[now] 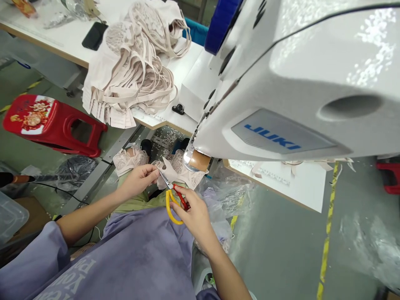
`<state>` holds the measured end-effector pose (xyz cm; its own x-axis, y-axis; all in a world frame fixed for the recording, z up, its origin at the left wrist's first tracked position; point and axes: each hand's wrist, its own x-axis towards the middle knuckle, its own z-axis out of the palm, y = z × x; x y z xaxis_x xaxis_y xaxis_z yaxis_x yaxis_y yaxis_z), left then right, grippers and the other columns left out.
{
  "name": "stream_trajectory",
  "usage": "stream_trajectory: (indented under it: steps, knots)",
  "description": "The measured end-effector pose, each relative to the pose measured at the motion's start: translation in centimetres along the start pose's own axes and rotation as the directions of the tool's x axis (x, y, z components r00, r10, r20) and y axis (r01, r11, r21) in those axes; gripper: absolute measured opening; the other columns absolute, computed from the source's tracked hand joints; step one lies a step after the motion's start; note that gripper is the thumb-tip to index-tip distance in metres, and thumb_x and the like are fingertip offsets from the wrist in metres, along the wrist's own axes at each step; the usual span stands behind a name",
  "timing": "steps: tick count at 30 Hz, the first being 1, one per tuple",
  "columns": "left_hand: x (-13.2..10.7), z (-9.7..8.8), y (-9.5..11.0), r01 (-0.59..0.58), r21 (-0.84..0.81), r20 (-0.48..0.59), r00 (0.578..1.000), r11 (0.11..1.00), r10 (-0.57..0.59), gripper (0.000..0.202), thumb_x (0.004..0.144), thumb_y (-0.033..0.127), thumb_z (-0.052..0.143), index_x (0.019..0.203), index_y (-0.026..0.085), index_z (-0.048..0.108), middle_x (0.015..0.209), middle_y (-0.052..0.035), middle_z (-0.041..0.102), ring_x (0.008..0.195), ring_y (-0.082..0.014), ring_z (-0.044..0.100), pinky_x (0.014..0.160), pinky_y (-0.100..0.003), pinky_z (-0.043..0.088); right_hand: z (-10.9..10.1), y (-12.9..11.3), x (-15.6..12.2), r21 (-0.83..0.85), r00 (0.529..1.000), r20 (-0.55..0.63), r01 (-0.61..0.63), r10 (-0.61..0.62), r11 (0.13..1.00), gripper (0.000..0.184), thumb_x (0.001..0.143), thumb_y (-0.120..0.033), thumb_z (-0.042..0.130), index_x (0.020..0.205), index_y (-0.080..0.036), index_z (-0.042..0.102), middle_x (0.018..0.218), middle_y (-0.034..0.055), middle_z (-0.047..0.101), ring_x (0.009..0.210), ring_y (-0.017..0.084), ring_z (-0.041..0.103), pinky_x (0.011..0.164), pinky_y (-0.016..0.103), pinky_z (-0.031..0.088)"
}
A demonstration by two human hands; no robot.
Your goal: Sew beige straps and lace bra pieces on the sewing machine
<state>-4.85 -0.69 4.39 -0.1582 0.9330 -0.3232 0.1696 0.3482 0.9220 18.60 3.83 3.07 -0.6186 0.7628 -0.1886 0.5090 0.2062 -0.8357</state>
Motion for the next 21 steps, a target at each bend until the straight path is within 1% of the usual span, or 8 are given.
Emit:
stream_trajectory:
  steps: [5, 8, 11, 14, 16, 18, 19, 21]
  knots:
    - [-0.1, 0.2, 0.0, 0.002, -0.025, -0.021, 1.0, 1.0, -0.003, 0.038, 0.093, 0.045, 0.052, 0.068, 0.017, 0.055, 0.062, 0.0039, 0.05, 0.057, -0.0098, 0.04, 0.056, -0.023, 0.031, 0.0, 0.0, -0.8, -0.006, 0.999, -0.032, -0.017, 0.016, 1.0, 0.035, 0.089, -0.034, 0.064, 0.122, -0.025, 0.069, 0.099, 0.0066, 0.071, 0.064, 0.014, 0.061, 0.061, 0.028, 0.052]
    - [-0.1, 0.5, -0.2, 0.042, -0.176, -0.032, 0.998, 0.983, -0.048, 0.036, 0.091, 0.045, 0.055, 0.07, 0.017, 0.055, 0.062, 0.0041, 0.05, 0.056, -0.0093, 0.039, 0.055, -0.023, 0.03, -0.8, 0.8, -2.0, -0.005, 0.994, -0.08, -0.069, 0.068, 0.998, 0.035, 0.088, -0.038, 0.064, 0.12, -0.024, 0.069, 0.098, 0.0073, 0.072, 0.063, 0.015, 0.061, 0.058, 0.029, 0.053]
    - [0.0, 0.9, -0.2, 0.085, -0.386, -0.014, 0.995, 0.919, -0.098, 0.033, 0.088, 0.042, 0.06, 0.068, 0.017, 0.054, 0.059, 0.0054, 0.047, 0.052, -0.0078, 0.036, 0.053, -0.023, 0.029, -4.2, 2.4, -2.2, -0.08, 0.977, -0.158, -0.16, 0.146, 0.984, 0.04, 0.086, -0.046, 0.065, 0.119, -0.025, 0.07, 0.093, 0.0065, 0.073, 0.06, 0.016, 0.061, 0.054, 0.029, 0.052]
    - [0.1, 1.1, 0.0, 0.097, -0.517, 0.022, 0.995, 0.85, -0.1, 0.033, 0.086, 0.039, 0.062, 0.064, 0.017, 0.052, 0.055, 0.0055, 0.047, 0.05, -0.0065, 0.038, 0.055, -0.022, 0.033, -9.8, 4.1, -0.5, -0.365, 0.94, -0.299, -0.272, 0.165, 0.89, 0.048, 0.086, -0.058, 0.061, 0.121, -0.025, 0.07, 0.088, 0.0076, 0.073, 0.065, 0.021, 0.064, 0.058, 0.033, 0.051]
    - [0.1, 1.1, 0.3, 0.128, -0.548, 0.075, 0.992, 0.827, -0.104, 0.034, 0.085, 0.04, 0.063, 0.063, 0.016, 0.052, 0.058, 0.0038, 0.051, 0.052, -0.0064, 0.043, 0.056, -0.022, 0.036, -12.9, 4.4, 1.1, -0.582, 0.92, -0.388, -0.295, 0.061, 0.758, 0.056, 0.089, -0.061, 0.053, 0.125, -0.02, 0.067, 0.103, 0.0149, 0.072, 0.083, 0.03, 0.067, 0.069, 0.042, 0.052]
    - [0.0, 1.0, 0.7, 0.209, -0.531, 0.17, 0.976, 0.821, -0.139, 0.033, 0.087, 0.042, 0.06, 0.067, 0.016, 0.055, 0.063, 0.0016, 0.056, 0.052, -0.0066, 0.046, 0.051, -0.02, 0.033, -14.0, 3.8, 2.2, -0.706, 0.884, -0.455, -0.289, -0.102, 0.647, 0.062, 0.092, -0.061, 0.048, 0.128, -0.013, 0.064, 0.118, 0.0227, 0.066, 0.103, 0.038, 0.063, 0.082, 0.051, 0.05]
    - [0.0, 0.9, 0.9, 0.255, -0.511, 0.225, 0.961, 0.821, -0.158, 0.031, 0.087, 0.042, 0.058, 0.07, 0.015, 0.057, 0.065, 0.0002, 0.058, 0.051, -0.0068, 0.047, 0.048, -0.02, 0.031, -13.5, 3.2, 2.5, -0.727, 0.865, -0.468, -0.26, -0.181, 0.635, 0.062, 0.093, -0.06, 0.048, 0.128, -0.011, 0.063, 0.12, 0.0242, 0.065, 0.107, 0.039, 0.061, 0.087, 0.053, 0.049]
    - [-0.1, 0.6, 1.5, 0.34, -0.448, 0.349, 0.918, 0.827, -0.188, 0.025, 0.086, 0.038, 0.056, 0.075, 0.015, 0.06, 0.069, -0.0025, 0.064, 0.048, -0.0078, 0.049, 0.043, -0.02, 0.028, -10.6, 1.6, 2.5, -0.718, 0.865, -0.395, -0.081, -0.309, 0.691, 0.054, 0.093, -0.056, 0.053, 0.126, -0.014, 0.063, 0.114, 0.0212, 0.068, 0.105, 0.036, 0.063, 0.087, 0.051, 0.051]
